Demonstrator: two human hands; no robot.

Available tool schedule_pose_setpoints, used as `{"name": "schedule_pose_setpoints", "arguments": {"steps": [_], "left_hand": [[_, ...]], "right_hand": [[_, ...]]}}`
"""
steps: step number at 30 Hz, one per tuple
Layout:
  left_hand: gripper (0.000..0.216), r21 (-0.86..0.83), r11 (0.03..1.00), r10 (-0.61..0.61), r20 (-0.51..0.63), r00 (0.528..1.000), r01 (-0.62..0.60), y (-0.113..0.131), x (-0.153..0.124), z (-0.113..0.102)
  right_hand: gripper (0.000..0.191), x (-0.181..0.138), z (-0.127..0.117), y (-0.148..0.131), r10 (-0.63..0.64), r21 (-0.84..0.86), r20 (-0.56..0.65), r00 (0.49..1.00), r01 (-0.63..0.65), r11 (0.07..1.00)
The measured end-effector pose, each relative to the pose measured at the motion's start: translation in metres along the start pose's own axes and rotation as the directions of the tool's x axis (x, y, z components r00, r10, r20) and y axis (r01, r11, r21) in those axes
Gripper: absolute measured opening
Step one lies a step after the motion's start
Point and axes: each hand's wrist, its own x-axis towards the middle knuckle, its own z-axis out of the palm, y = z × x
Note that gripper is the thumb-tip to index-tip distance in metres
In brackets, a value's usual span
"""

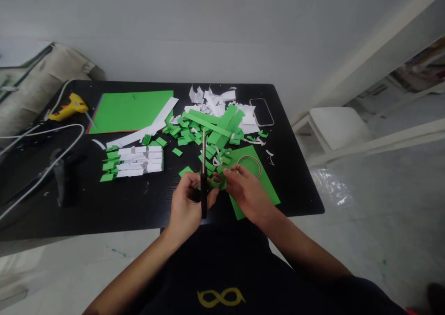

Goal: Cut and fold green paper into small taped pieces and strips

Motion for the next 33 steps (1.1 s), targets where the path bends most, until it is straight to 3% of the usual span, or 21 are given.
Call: {"name": "schedule_pose_setpoints", "arguments": {"steps": [5,10,14,20,24,27,33], "left_hand": [[0.032,-0.009,0.996,-0.09,0.029,0.996,0.091,0.002,0.005,-0.01],[0.031,-0.303,0.926,-0.218,0.065,0.974,0.227,0.004,0.011,-0.015],[0.035,-0.397,0.881,-0.254,0.06,0.965,0.256,0.005,0.012,-0.017],[0.027,-0.33,0.926,-0.16,0.099,0.982,0.185,-0.005,0.011,-0.024],[0.026,-0.25,0.958,-0.128,0.054,0.99,0.138,-0.005,0.011,-0.025],[0.028,-0.189,0.975,-0.113,0.024,0.993,0.116,0.0,0.012,-0.023],[0.029,-0.116,0.988,-0.096,0.02,0.995,0.097,0.009,0.012,-0.021]], "right_hand": [[0.038,-0.003,-0.004,-0.003,0.02,-0.105,0.056,0.998,-0.014,0.994],[0.053,-0.004,-0.007,-0.009,0.119,-0.037,0.133,0.984,-0.115,0.993],[0.057,-0.005,-0.003,-0.014,0.135,0.008,0.162,0.978,-0.138,0.99],[0.046,-0.007,-0.001,-0.017,0.138,-0.05,0.137,0.981,-0.132,0.99],[0.038,-0.006,-0.001,-0.018,0.084,-0.081,0.12,0.989,-0.074,0.994],[0.037,-0.006,-0.001,-0.018,0.046,-0.117,0.107,0.993,-0.034,0.993],[0.04,-0.006,-0.003,-0.016,0.093,-0.046,0.119,0.989,-0.088,0.995]]}}
